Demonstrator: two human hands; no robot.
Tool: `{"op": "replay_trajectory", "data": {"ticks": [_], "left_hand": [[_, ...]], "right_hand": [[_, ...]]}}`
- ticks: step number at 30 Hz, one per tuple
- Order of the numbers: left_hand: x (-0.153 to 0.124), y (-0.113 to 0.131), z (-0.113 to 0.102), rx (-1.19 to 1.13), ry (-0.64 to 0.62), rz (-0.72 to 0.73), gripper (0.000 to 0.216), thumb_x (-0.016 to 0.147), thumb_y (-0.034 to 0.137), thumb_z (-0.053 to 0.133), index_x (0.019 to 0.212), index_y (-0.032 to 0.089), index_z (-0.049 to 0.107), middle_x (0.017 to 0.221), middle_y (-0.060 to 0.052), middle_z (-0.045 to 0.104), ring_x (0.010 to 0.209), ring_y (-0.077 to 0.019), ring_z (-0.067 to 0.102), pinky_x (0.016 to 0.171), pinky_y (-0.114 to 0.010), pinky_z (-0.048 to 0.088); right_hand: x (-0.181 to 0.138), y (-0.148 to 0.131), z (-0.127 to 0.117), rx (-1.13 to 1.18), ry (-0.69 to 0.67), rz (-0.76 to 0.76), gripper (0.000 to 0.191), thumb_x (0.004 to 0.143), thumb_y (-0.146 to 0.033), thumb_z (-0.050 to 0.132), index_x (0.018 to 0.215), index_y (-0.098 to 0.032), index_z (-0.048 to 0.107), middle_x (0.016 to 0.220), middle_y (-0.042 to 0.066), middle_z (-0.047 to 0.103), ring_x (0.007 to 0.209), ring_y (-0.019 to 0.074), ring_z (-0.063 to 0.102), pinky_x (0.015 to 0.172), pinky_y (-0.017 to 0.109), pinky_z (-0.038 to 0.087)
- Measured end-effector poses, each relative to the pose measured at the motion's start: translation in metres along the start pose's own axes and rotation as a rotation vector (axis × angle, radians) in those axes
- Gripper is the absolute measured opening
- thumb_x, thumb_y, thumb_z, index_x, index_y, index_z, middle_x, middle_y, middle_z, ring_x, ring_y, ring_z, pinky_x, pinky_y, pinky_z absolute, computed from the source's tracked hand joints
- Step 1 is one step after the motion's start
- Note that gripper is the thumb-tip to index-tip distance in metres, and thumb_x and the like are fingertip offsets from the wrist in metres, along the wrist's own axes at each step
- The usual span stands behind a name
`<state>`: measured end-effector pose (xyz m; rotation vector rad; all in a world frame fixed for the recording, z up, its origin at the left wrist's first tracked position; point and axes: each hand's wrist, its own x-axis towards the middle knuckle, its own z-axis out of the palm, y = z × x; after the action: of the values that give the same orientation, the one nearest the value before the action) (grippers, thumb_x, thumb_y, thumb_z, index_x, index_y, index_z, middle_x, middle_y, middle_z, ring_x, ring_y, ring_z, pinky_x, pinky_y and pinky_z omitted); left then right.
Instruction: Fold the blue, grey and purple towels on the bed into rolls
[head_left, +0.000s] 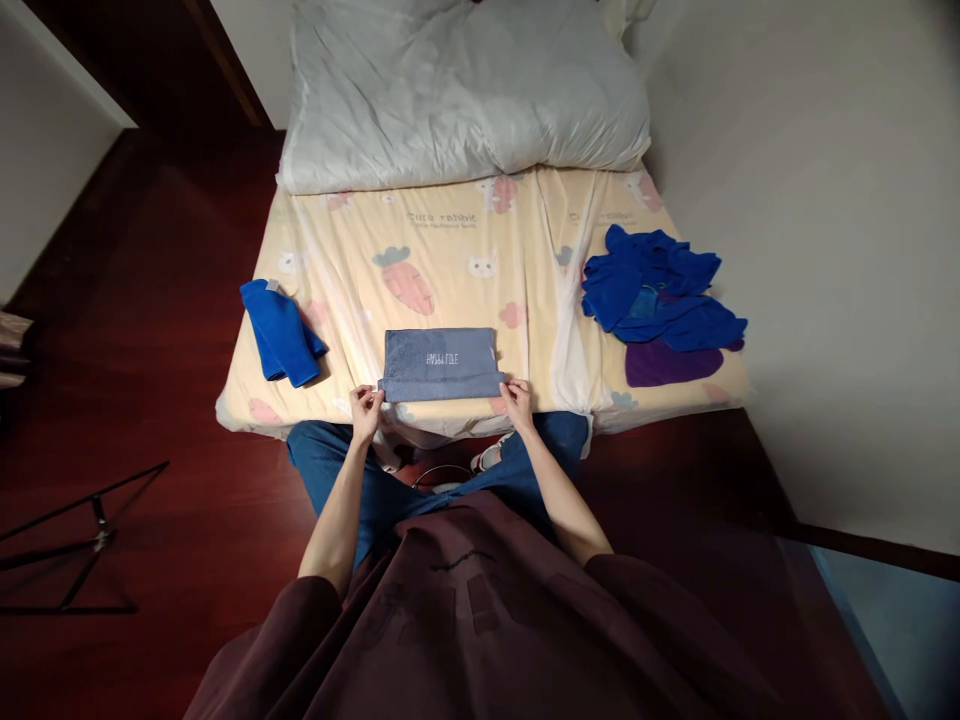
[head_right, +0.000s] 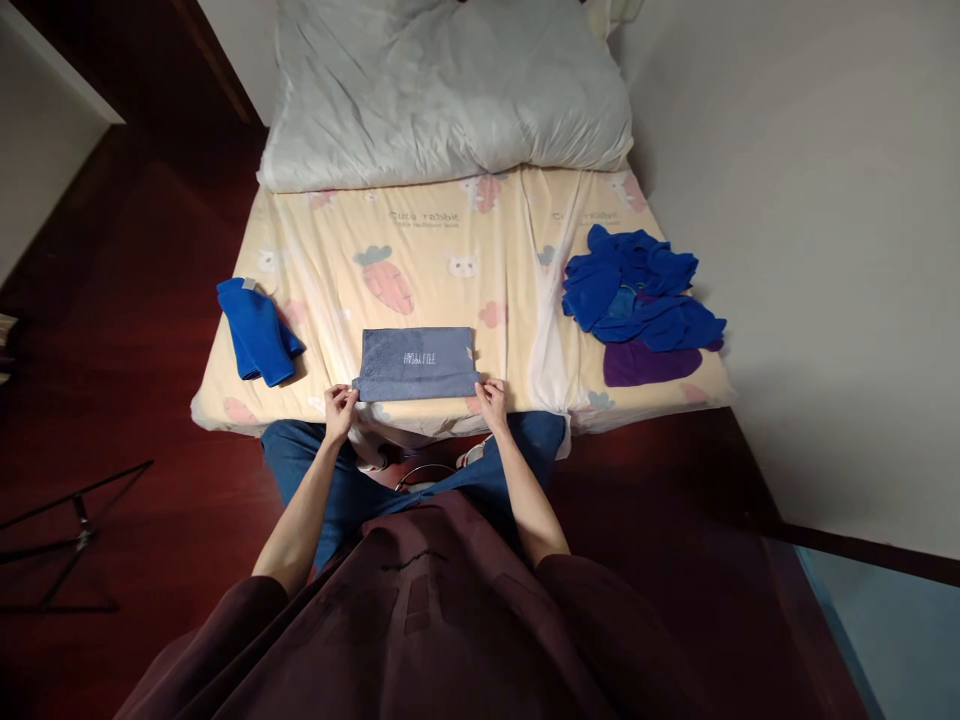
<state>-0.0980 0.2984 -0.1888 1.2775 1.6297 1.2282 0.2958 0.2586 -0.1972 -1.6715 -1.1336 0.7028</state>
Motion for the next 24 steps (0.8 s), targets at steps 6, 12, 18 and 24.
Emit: {"op": "replay_trajectory", "data": {"ticks": [6, 12, 18, 24], "left_hand": [[0.0017, 0.0015, 0.0001, -0.020, 0.026, -0.017, 0.037, 0.083, 0.052, 0.071, 0.071, 0.017, 0.065, 0.113, -0.010, 0.049, 0.107, -0.0213, 0.057, 0.101, -0.035, 0.051], [0.0035, 0.0002, 0.0006, -0.002, 0.040, -0.052, 0.035, 0.083, 0.048, 0.072, 0.067, 0.019, 0.063, 0.110, -0.009, 0.052, 0.113, -0.0221, 0.054, 0.111, -0.038, 0.044], [0.0024, -0.0022, 0.0025, 0.003, 0.053, -0.044, 0.029, 0.082, 0.044, 0.072, 0.071, 0.018, 0.066, 0.112, -0.010, 0.053, 0.104, -0.0196, 0.059, 0.094, -0.033, 0.053], [0.0010, -0.0032, 0.0049, 0.037, 0.068, -0.029, 0.033, 0.083, 0.048, 0.072, 0.072, 0.017, 0.066, 0.112, -0.009, 0.055, 0.090, -0.0159, 0.062, 0.089, -0.032, 0.056]], "right_hand": [[0.0000, -0.0022, -0.0004, -0.003, 0.000, 0.051, 0.044, 0.085, -0.057, 0.066, 0.070, -0.016, 0.070, 0.101, 0.014, 0.062, 0.091, 0.0235, 0.063, 0.082, 0.037, 0.058], [0.0010, -0.0025, 0.0005, 0.014, 0.024, 0.050, 0.040, 0.084, -0.054, 0.068, 0.067, -0.018, 0.069, 0.095, 0.012, 0.063, 0.091, 0.0233, 0.063, 0.083, 0.038, 0.058], [-0.0002, -0.0059, -0.0001, 0.018, 0.054, 0.037, 0.042, 0.082, -0.056, 0.071, 0.066, -0.018, 0.070, 0.092, 0.012, 0.065, 0.087, 0.0227, 0.064, 0.079, 0.037, 0.059], [-0.0016, -0.0069, 0.0007, -0.008, 0.072, 0.005, 0.041, 0.082, -0.056, 0.070, 0.064, -0.019, 0.069, 0.091, 0.013, 0.068, 0.087, 0.0228, 0.066, 0.080, 0.037, 0.059]]}}
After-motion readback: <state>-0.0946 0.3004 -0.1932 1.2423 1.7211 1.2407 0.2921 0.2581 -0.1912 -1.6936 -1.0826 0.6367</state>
